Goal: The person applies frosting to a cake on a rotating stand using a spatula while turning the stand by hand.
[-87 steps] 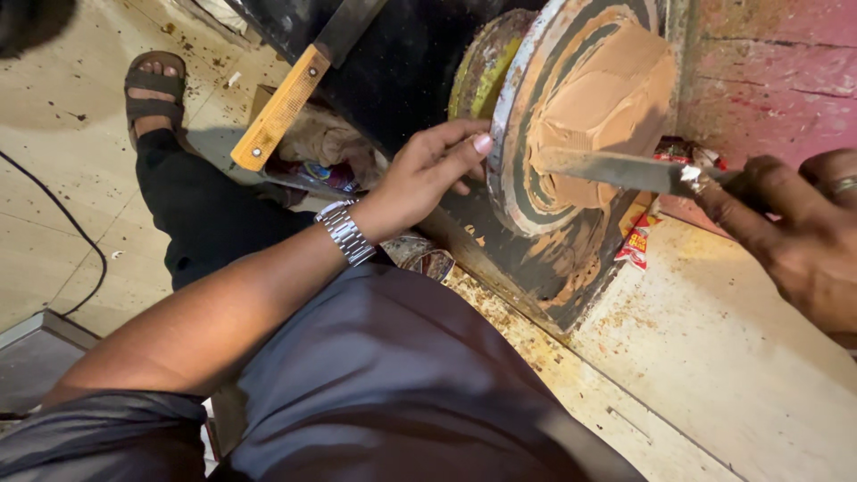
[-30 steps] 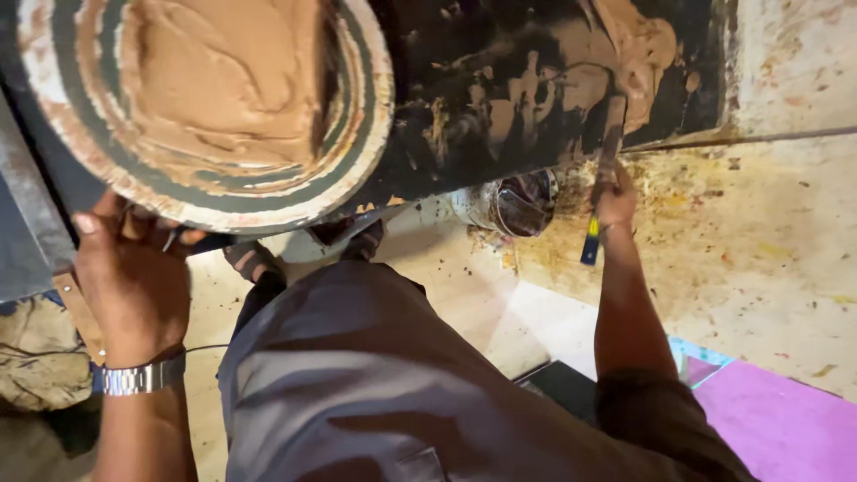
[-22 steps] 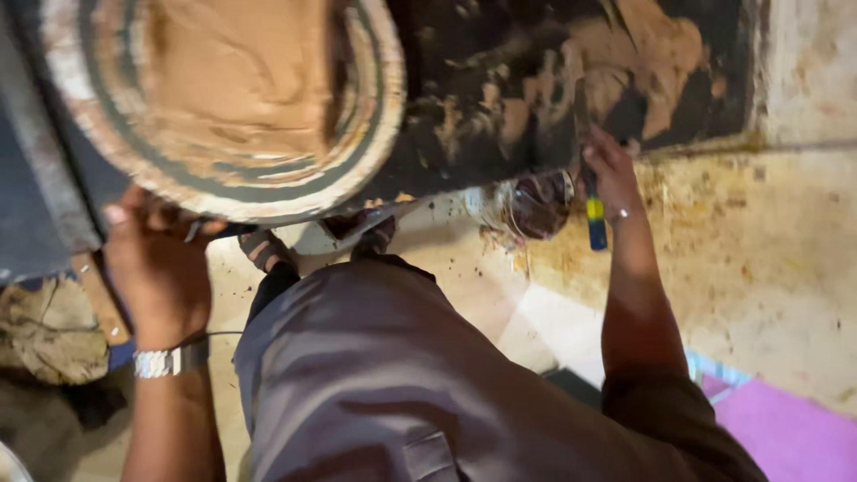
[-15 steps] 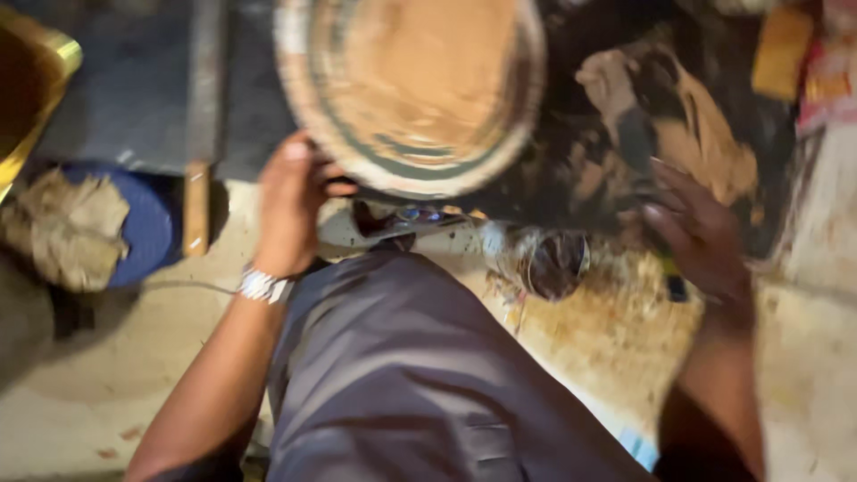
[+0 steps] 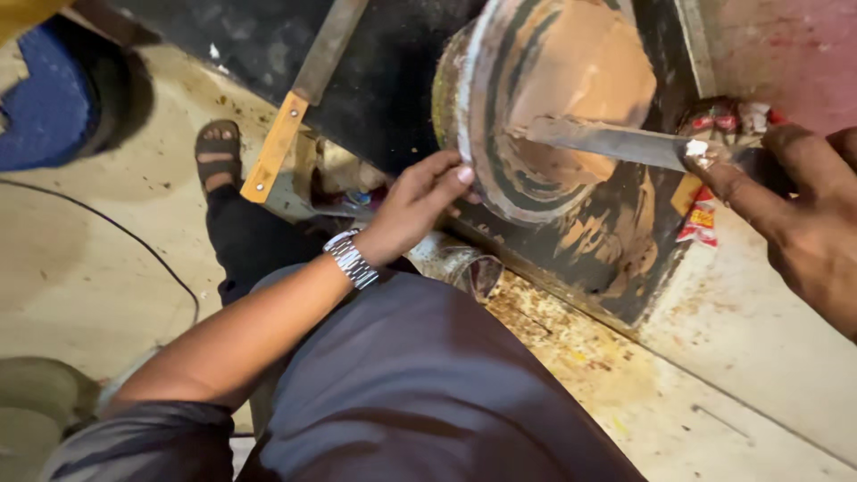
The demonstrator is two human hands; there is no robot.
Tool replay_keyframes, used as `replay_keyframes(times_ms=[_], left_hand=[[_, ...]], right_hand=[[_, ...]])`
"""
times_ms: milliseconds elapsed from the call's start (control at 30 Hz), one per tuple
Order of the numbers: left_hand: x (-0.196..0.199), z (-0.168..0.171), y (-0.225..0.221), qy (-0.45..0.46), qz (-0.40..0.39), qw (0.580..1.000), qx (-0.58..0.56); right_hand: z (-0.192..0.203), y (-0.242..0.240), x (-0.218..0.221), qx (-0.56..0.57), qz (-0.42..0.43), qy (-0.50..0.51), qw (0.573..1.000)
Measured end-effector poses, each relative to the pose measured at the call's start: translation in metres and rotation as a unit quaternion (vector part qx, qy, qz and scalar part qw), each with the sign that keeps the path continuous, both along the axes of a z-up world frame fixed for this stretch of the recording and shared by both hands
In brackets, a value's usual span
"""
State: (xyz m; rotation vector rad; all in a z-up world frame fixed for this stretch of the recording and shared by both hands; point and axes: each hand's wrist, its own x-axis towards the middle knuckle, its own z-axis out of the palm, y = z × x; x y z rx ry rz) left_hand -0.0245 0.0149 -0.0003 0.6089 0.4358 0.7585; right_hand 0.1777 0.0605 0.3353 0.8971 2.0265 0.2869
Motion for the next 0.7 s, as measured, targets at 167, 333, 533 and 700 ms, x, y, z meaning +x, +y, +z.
replay_keyframes(times_ms=[167,333,533,700], left_hand=[[0.006,-0.001,-0.001,-0.022,-0.002,1.0,-0.016],[0.012,-0.006,-0.001,-0.03,-0.003,0.999,-0.034],[0.011,-0.009,0.0,-0.004,-0.012,1.0,-0.019],[0.009,-0.009,0.003,-0.013,0.017,1.0,-0.018]], right_hand=[[0.0,0.018,-0.036,0.012,0.061,-0.107,0.992],[-0.003,0.021,-0.045,-0.023,0.085,-0.198,0.976],[0.003,0.021,-0.02,-0.007,0.092,-0.124,0.988],[0.009,0.033,-0.01,-0.043,0.059,-0.054,0.996]])
